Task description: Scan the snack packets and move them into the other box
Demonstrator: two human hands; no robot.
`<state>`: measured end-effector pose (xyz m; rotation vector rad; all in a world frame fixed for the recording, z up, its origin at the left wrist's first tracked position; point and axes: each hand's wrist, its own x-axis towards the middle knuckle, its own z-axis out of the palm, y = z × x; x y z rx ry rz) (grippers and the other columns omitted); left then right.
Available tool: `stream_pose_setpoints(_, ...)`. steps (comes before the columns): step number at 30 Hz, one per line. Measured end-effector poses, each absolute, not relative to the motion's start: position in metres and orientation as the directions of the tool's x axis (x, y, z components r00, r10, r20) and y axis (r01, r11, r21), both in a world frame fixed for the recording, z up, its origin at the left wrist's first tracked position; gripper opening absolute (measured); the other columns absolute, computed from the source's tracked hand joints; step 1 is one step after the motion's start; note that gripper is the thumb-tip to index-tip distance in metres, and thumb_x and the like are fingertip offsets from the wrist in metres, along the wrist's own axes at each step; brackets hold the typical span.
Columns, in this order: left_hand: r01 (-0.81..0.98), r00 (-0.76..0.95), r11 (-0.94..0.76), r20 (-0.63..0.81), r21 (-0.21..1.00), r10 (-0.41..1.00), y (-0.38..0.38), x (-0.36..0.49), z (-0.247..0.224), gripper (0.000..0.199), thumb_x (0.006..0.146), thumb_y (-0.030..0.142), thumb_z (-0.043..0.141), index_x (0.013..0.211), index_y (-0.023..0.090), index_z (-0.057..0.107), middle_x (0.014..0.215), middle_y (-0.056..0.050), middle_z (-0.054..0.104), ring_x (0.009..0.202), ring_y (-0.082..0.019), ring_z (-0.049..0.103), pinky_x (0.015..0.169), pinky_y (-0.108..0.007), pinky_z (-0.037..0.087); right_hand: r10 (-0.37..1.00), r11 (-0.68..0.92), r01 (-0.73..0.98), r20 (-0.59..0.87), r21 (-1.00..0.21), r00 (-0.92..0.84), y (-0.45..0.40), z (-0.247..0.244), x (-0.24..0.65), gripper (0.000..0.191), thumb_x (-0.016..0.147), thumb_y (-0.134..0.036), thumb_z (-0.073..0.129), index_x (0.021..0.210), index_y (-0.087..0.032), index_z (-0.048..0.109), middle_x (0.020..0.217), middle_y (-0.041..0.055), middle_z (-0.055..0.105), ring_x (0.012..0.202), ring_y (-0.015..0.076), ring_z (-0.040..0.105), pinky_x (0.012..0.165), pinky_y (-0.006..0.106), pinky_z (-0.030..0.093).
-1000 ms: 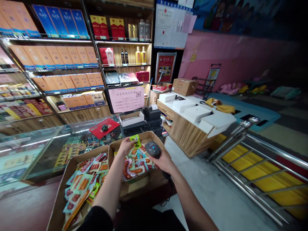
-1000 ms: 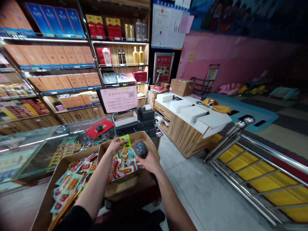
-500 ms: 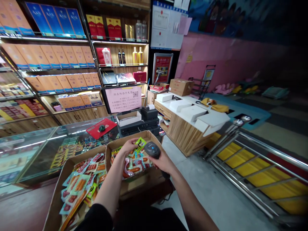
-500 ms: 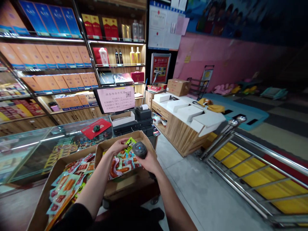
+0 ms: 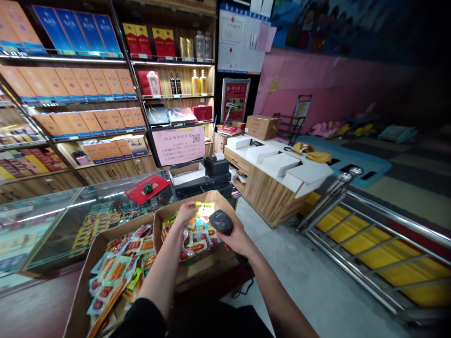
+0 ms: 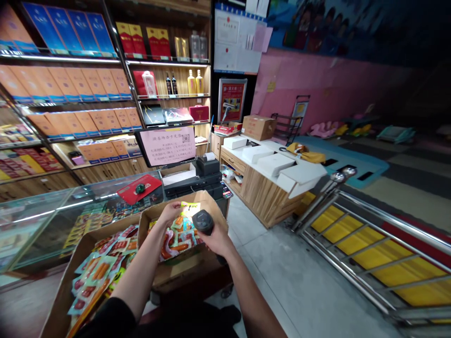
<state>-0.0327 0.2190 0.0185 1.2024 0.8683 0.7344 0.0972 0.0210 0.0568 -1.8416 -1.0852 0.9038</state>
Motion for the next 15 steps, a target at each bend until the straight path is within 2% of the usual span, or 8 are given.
stream_pose_setpoints(8,-0.032,0.459,0.231,-0.191,0.972,0.868,0.218,-0.035,0.021,0.042,0.046,0.031,0.098,0.074,0.013,0.073,0.073,-0.006,0.076,0.068,-0.018,0.07,0.066,-0.026,0.054,0.909,-0.317,0.363,-0.171,-0.876,0.379,0.023,0.047,0.102,0.027,0.081,-0.042,0.073,0.094,-0.02,0.069,0.051,-0.0043,0.059,0.044,0.0152,0.058,0.044,0.024,0.043)
stream_pose_setpoints(12,-0.053,0.375,0.219,-0.184,0.974,0.909,0.22,-0.06,0.023,0.044,0.045,0.032,0.097,0.074,0.014,0.071,0.069,-0.003,0.073,0.062,-0.014,0.066,0.061,-0.024,0.051,0.909,-0.34,0.403,-0.187,-0.85,0.372,0.033,0.039,0.106,0.033,0.08,-0.049,0.072,0.088,-0.018,0.069,0.05,-0.0035,0.059,0.045,0.0148,0.059,0.044,0.023,0.043)
stream_pose_setpoints(15,-0.107,0.261,0.183,-0.15,0.977,0.954,0.225,-0.106,0.026,0.045,0.045,0.035,0.097,0.075,0.014,0.069,0.069,-0.002,0.072,0.06,-0.012,0.064,0.058,-0.022,0.049,0.919,-0.301,0.457,-0.127,-0.837,0.373,0.044,0.032,0.109,0.033,0.079,-0.051,0.072,0.086,-0.018,0.069,0.049,-0.0027,0.06,0.045,0.016,0.061,0.046,0.024,0.045)
